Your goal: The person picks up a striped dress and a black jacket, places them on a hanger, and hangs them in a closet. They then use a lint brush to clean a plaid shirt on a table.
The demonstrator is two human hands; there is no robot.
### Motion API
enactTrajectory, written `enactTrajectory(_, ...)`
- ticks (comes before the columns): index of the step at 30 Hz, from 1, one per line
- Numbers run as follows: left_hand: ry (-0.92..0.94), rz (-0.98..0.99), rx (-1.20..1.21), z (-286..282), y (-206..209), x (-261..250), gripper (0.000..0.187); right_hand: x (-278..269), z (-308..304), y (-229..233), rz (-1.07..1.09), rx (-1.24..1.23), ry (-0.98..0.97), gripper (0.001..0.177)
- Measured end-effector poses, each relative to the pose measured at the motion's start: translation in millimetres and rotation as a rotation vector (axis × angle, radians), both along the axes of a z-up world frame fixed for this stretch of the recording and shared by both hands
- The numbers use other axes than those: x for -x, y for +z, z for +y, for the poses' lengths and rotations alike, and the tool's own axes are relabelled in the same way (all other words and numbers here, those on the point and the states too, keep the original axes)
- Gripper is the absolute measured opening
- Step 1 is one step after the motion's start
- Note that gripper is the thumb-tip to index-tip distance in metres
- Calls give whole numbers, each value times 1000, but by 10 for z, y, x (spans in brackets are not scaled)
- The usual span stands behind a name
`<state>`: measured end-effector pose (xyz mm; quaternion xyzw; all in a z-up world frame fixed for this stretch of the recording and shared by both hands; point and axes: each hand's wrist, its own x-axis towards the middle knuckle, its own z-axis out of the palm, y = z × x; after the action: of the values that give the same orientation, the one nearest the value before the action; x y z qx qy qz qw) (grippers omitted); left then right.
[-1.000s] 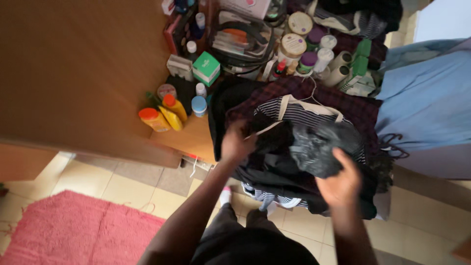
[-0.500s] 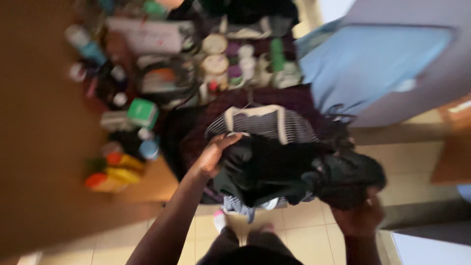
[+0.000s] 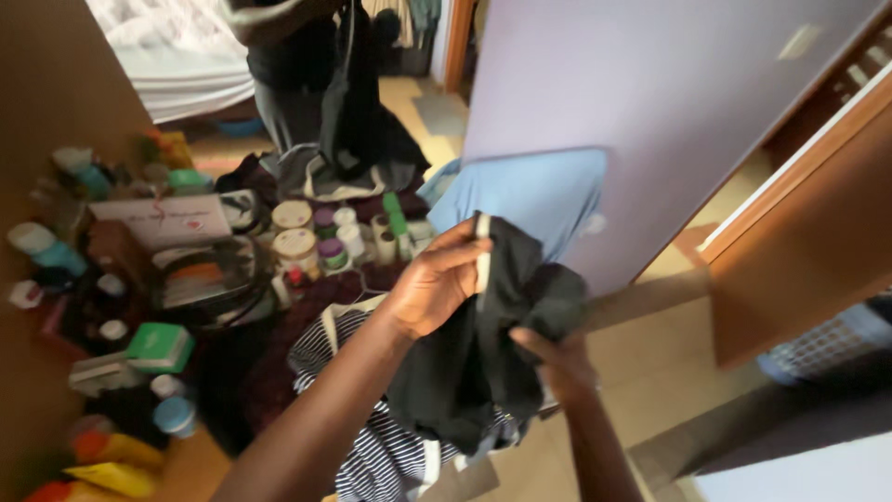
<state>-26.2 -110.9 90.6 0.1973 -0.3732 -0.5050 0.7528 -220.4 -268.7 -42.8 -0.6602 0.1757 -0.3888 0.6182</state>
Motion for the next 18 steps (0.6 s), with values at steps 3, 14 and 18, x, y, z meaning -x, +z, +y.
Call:
enactTrajectory(3,104,-182,44,-187,266,248,33,9,1,596,157,85,-209,40)
enactTrajectory(14,1146,-584,-214,155,758,894,29,834,64,2401,-355,286,-55,46)
enactTrajectory(18,1573,-807,-237,465,1051,1205,49,854,293,2505,-369,209,82,35)
